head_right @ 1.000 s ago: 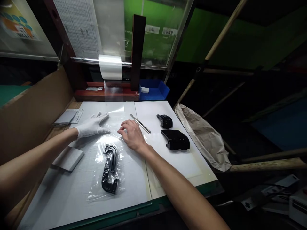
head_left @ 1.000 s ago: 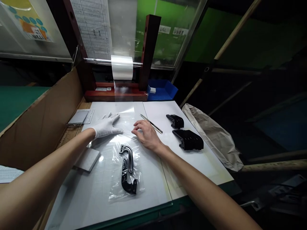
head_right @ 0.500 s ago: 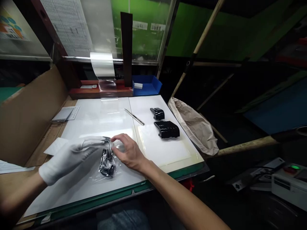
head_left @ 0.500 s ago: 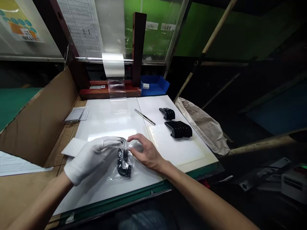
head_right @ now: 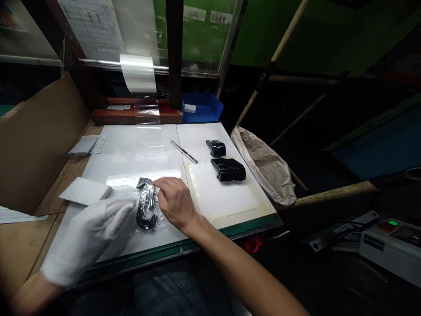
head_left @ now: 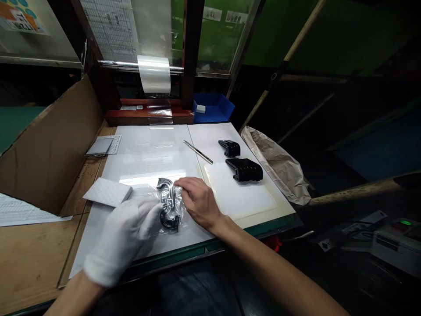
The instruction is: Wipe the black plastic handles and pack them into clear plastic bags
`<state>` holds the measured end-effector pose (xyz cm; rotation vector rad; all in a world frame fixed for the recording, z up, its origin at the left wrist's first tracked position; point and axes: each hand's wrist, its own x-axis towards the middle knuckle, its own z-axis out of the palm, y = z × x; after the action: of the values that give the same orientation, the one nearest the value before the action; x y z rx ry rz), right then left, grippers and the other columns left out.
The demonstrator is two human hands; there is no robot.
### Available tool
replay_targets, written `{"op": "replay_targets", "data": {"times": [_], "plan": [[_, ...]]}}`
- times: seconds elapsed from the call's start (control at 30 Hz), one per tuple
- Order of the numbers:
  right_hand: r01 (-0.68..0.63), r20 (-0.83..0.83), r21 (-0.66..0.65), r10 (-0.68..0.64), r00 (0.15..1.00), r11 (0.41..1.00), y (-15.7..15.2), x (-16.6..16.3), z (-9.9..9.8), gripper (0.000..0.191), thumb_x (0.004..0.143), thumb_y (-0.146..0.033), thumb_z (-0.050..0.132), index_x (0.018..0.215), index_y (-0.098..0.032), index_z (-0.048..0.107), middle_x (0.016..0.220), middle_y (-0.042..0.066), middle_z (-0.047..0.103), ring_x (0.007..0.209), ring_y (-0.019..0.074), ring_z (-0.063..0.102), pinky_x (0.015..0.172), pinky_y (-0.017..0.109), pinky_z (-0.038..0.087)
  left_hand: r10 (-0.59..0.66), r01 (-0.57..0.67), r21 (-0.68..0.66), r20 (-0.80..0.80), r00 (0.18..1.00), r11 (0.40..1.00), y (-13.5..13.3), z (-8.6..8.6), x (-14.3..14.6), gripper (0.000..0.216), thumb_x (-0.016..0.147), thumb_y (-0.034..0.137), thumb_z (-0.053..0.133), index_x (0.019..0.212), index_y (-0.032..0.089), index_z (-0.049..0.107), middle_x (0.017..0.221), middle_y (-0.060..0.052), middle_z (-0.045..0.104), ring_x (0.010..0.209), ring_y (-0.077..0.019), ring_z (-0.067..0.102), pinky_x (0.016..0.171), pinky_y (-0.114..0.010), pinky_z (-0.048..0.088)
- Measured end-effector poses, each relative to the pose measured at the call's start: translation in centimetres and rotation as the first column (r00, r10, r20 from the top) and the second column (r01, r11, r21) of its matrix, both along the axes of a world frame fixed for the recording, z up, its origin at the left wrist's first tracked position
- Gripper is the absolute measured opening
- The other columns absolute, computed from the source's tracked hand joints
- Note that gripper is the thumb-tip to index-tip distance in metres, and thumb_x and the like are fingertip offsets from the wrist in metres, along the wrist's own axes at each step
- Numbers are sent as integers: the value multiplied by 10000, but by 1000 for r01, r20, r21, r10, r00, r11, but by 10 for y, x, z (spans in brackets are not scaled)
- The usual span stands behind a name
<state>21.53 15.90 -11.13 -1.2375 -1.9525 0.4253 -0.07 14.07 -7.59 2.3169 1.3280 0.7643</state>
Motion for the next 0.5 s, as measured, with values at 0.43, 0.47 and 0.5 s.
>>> {"op": "replay_targets", "data": {"times": [0.43, 0.47, 0.5], "plan": [[-27, 206, -169, 62, 977, 985, 18, -20, -16, 637, 949, -14, 330, 1581, -92, 311, 1652, 159, 280, 1575, 278, 140, 1275, 580, 156, 30, -72, -142, -275, 961, 987, 14, -32, 48, 629, 1003, 330, 316, 1577, 71, 316, 1692, -159, 208, 1559, -386, 97, 1257, -585, 231], [-59, 202, -157, 91, 975, 986, 19, -18, -15, 648, 942, -5, 330, 1582, -106, 316, 1649, 141, 298, 1575, 264, 144, 1277, 566, 168, 34, -72, -134, -269, 963, 988, 2, -31, 46, 632, 1006, 342, 309, 1580, 76, 311, 1696, -152, 197, 1562, -369, 93, 1259, -573, 238], [-94, 196, -146, 122, 973, 985, 20, -16, -14, 656, 935, 5, 332, 1577, -132, 337, 1640, 115, 334, 1572, 246, 163, 1280, 547, 178, 35, -71, -144, -242, 970, 987, -15, -31, 43, 641, 1007, 361, 313, 1591, 97, 293, 1703, -132, 177, 1566, -345, 91, 1263, -558, 244]]}}
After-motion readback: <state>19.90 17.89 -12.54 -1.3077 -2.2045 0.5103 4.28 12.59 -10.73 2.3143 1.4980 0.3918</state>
